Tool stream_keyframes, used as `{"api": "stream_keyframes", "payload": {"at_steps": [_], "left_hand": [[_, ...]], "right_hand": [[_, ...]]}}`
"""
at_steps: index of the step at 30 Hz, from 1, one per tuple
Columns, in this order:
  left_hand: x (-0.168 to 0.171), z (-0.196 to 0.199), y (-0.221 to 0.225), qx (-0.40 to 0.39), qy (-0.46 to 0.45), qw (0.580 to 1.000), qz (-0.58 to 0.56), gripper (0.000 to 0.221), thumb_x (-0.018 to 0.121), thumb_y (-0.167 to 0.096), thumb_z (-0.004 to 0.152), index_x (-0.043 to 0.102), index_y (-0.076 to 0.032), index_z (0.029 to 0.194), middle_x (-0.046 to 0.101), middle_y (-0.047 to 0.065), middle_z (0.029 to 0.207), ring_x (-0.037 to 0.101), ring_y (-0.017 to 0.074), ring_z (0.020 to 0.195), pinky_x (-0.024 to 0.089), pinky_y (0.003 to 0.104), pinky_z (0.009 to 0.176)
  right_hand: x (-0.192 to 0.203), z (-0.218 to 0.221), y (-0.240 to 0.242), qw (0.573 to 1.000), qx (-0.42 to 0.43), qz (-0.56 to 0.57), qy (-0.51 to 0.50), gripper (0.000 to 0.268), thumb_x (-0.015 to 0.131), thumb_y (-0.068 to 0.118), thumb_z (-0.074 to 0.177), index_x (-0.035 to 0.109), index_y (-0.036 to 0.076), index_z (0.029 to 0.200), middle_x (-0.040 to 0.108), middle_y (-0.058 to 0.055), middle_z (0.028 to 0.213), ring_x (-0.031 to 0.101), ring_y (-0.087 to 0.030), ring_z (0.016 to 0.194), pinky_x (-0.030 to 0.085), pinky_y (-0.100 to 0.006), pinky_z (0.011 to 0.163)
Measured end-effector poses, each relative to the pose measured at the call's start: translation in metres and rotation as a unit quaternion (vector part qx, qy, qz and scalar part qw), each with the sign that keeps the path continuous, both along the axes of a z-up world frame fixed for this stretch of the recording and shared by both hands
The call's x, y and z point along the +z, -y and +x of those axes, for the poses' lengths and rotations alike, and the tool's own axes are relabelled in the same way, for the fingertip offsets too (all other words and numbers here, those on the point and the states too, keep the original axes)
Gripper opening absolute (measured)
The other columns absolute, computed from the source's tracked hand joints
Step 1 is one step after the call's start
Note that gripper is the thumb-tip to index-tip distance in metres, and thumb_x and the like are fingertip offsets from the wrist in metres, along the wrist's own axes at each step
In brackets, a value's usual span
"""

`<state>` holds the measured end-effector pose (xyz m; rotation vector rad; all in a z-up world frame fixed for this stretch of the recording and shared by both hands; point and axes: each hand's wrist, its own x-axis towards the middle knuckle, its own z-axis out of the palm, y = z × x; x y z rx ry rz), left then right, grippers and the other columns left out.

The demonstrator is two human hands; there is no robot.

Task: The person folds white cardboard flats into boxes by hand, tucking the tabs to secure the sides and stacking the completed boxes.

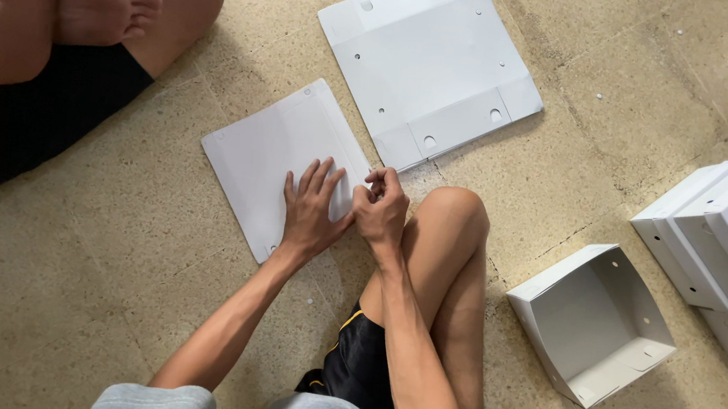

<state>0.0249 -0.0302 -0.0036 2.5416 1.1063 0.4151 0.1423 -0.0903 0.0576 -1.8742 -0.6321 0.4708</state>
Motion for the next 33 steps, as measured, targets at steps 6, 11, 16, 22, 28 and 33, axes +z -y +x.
{"api": "stream_keyframes", "payload": {"at_steps": [6,11,16,22,28,33], "left_hand": [[0.014,0.009,0.0,0.009,0.068,0.997,-0.032,0.082,0.081,-0.039,0.07,0.05,-0.02,0.143,0.045,0.01,0.15,0.042,0.034,0.14,0.035,0.07,0.109],[0.019,0.013,-0.004,0.014,0.093,0.992,-0.083,0.079,0.082,-0.036,0.069,0.052,-0.019,0.14,0.049,0.012,0.144,0.047,0.0357,0.136,0.041,0.068,0.106],[0.039,0.015,0.001,0.02,0.098,0.991,-0.086,0.061,0.077,-0.034,0.075,0.059,-0.016,0.131,0.058,0.012,0.133,0.056,0.0351,0.128,0.053,0.06,0.096],[0.041,0.017,0.001,0.041,0.111,0.991,-0.069,0.029,0.071,-0.03,0.084,0.063,-0.02,0.11,0.064,0.003,0.122,0.063,0.0285,0.12,0.06,0.05,0.084],[0.072,0.023,0.002,0.029,0.137,0.989,-0.053,0.007,0.062,-0.02,0.096,0.061,-0.014,0.092,0.068,0.007,0.112,0.066,0.0324,0.113,0.062,0.049,0.077],[0.097,0.02,-0.006,0.039,0.187,0.977,-0.09,0.007,0.06,-0.017,0.097,0.061,-0.014,0.092,0.07,0.008,0.109,0.071,0.0334,0.102,0.062,0.048,0.074]], "right_hand": [[0.012,0.004,0.003,0.998,0.042,0.043,-0.007,0.011,0.06,0.012,0.069,0.061,0.013,0.08,0.048,-0.003,0.05,0.071,-0.021,0.076,0.055,-0.035,0.067],[-0.001,0.006,0.001,0.995,0.068,0.066,-0.039,0.019,0.061,0.011,0.068,0.062,0.014,0.087,0.049,0.001,0.054,0.056,-0.01,0.063,0.049,-0.029,0.063],[0.003,0.009,0.004,0.99,0.081,0.086,-0.077,0.023,0.06,0.011,0.073,0.061,0.013,0.097,0.055,-0.001,0.058,0.061,-0.01,0.069,0.051,-0.025,0.066],[-0.004,0.011,0.003,0.984,0.078,0.133,-0.09,0.019,0.05,0.012,0.089,0.057,0.005,0.105,0.067,-0.012,0.064,0.071,-0.027,0.096,0.053,-0.04,0.085],[-0.015,0.016,0.0,0.986,0.023,0.138,-0.086,0.019,0.041,0.008,0.094,0.058,0.008,0.102,0.064,-0.007,0.07,0.072,-0.022,0.09,0.054,-0.038,0.084],[-0.026,0.018,0.0,0.994,-0.005,0.097,-0.055,0.015,0.055,0.007,0.091,0.068,0.009,0.099,0.071,-0.011,0.089,0.07,-0.025,0.099,0.056,-0.04,0.088]]}}
